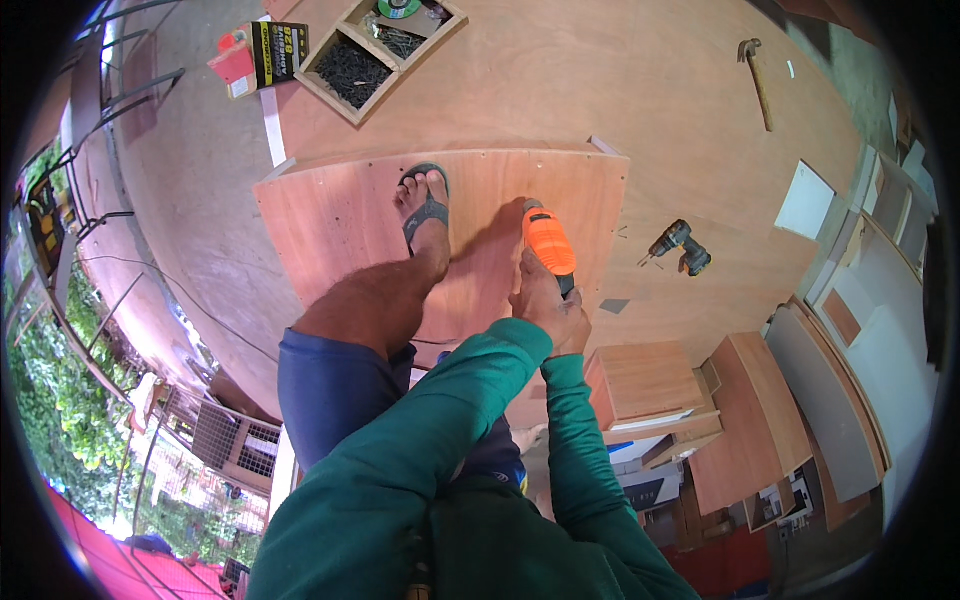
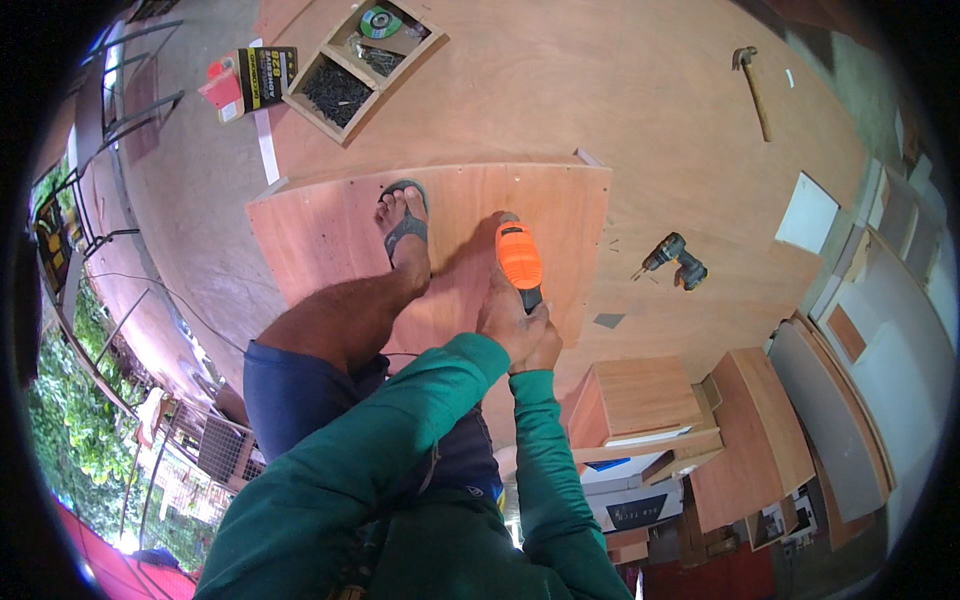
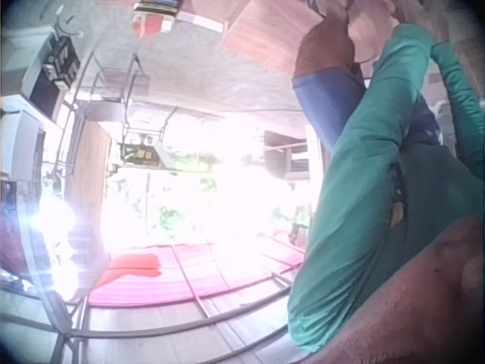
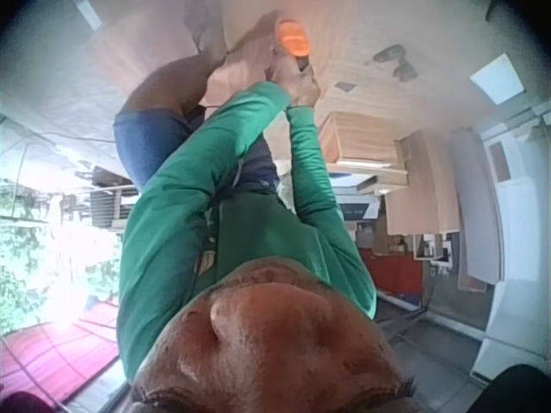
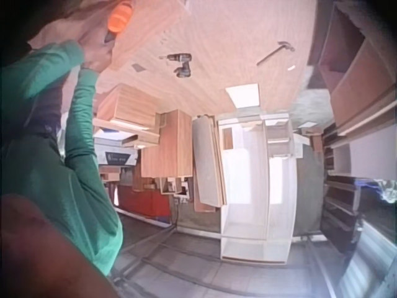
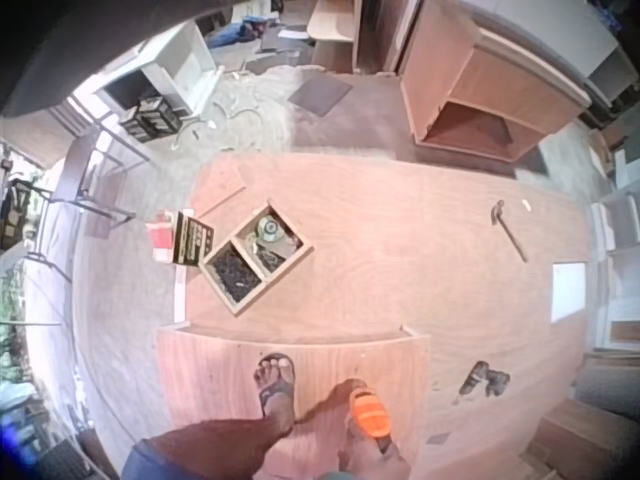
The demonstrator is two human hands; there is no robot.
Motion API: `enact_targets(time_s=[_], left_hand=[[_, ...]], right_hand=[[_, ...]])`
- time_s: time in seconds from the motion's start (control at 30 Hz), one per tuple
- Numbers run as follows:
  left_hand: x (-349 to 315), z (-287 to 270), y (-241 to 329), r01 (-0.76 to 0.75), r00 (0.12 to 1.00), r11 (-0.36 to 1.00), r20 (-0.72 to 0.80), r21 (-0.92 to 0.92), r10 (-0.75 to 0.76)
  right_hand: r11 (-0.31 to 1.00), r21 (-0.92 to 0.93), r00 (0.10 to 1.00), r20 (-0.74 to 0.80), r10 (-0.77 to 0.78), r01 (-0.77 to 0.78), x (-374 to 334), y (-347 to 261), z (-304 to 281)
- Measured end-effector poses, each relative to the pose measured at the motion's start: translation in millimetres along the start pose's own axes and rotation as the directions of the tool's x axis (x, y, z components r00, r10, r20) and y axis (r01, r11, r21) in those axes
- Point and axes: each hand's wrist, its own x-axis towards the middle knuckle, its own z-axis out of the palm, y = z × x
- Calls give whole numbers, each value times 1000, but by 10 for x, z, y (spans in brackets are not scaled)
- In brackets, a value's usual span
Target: The person assembles a wooden structure by positioning a large plywood panel onto a frame and securing it with screws. They use a nail gun and a cordless drill to fasten the panel to the frame, working while seated on the floor.
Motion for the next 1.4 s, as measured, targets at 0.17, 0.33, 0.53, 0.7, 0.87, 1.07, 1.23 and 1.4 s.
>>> enact_targets(time_s=[0.17,0.33,0.53,0.7,0.87,1.07,1.23,1.4], left_hand=[[8,22,-12,-42,998,998,-37,36,43],[32,-28,-20,-32,999,999,5,-8,32],[10,18,-55,-24,999,1000,-35,-4,24],[-22,27,-82,-27,999,999,-34,-24,26],[-278,64,86,37,996,999,-78,9,-36],[-1024,141,72,-92,995,995,50,50,89],[-1263,391,-589,-401,901,857,-31,323,433],[-1135,147,-1051,-645,627,308,254,700,737]], right_hand=[[999,29,1000,-1,20,-20,8,-13,-12],[999,37,999,-18,37,-36,19,-62,3],[990,127,998,-5,60,-59,3,-66,7],[999,-47,1000,10,18,-17,-62,-39,37],[997,58,995,-90,-38,43,-202,-126,-6],[963,261,995,-92,-47,69,-972,22,-588],[973,222,996,-82,-46,63,-1760,529,-978],[980,196,983,-166,79,-46,-2833,1280,-1287]])
